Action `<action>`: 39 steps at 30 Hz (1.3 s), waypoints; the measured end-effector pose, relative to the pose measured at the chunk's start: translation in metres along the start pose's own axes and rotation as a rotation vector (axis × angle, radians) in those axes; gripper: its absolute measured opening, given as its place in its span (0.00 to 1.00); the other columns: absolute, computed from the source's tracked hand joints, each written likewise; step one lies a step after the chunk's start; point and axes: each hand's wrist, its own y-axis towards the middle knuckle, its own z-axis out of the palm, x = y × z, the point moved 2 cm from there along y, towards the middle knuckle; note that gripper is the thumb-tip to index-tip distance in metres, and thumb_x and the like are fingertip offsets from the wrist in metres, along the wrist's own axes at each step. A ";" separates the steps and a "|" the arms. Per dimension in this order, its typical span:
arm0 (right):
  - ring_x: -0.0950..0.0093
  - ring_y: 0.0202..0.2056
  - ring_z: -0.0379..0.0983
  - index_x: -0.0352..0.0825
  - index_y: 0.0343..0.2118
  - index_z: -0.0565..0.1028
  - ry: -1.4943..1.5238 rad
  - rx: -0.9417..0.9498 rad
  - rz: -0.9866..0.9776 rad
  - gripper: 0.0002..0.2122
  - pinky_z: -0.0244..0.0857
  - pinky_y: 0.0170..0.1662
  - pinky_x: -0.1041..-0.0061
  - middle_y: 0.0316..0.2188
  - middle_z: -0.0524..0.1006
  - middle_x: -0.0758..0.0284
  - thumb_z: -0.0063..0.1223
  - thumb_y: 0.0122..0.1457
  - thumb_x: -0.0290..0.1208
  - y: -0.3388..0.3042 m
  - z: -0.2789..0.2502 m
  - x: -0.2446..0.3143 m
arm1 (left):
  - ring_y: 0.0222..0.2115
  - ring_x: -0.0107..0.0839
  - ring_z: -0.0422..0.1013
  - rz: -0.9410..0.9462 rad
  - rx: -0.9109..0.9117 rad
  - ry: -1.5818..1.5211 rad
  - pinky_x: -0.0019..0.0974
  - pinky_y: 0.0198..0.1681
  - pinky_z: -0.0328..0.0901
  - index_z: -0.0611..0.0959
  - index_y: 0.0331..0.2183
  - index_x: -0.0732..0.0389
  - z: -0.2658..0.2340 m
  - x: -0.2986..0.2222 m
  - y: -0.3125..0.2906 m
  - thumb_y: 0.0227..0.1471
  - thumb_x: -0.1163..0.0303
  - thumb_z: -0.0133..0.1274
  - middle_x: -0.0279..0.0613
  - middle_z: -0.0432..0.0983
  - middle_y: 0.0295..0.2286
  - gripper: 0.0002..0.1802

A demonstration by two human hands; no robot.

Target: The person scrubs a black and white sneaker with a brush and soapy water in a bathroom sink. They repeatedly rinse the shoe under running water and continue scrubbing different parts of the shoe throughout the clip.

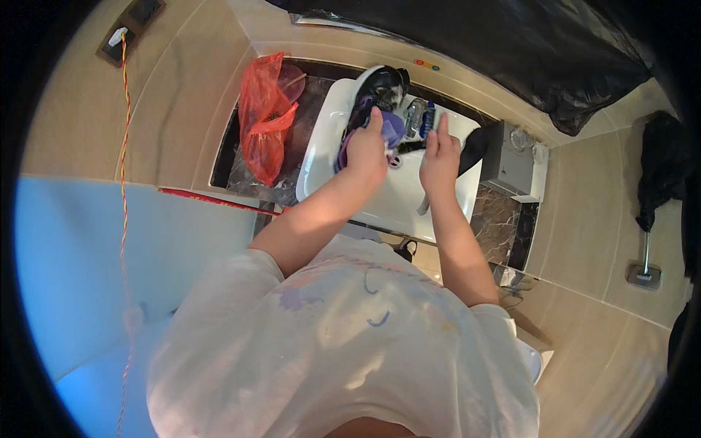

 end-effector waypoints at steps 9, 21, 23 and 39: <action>0.58 0.34 0.69 0.43 0.60 0.66 -0.012 0.190 -0.015 0.22 0.67 0.40 0.67 0.35 0.68 0.52 0.49 0.62 0.29 0.000 0.027 0.030 | 0.35 0.30 0.73 -0.051 0.253 -0.295 0.33 0.39 0.67 0.76 0.46 0.59 -0.014 0.041 0.005 0.64 0.53 0.40 0.36 0.76 0.36 0.21; 0.55 0.31 0.73 0.51 0.60 0.66 -0.215 0.256 -0.160 0.24 0.70 0.36 0.65 0.39 0.68 0.52 0.50 0.60 0.30 -0.017 0.031 0.043 | 0.41 0.31 0.72 -0.019 0.255 -0.384 0.35 0.45 0.66 0.75 0.45 0.62 -0.026 0.028 0.020 0.65 0.59 0.38 0.40 0.75 0.39 0.18; 0.56 0.31 0.72 0.50 0.60 0.66 -0.150 0.225 -0.115 0.24 0.70 0.36 0.65 0.39 0.68 0.52 0.51 0.59 0.29 -0.006 0.037 0.036 | 0.39 0.30 0.72 0.018 0.270 -0.392 0.35 0.44 0.66 0.75 0.44 0.62 -0.028 0.032 0.024 0.65 0.58 0.37 0.39 0.75 0.38 0.19; 0.55 0.33 0.73 0.48 0.58 0.69 -0.077 0.245 -0.184 0.24 0.71 0.36 0.64 0.38 0.69 0.52 0.51 0.56 0.27 -0.037 0.027 0.047 | 0.35 0.33 0.73 -0.127 0.276 -0.526 0.36 0.44 0.67 0.75 0.42 0.60 -0.030 0.023 0.005 0.66 0.59 0.37 0.39 0.75 0.37 0.17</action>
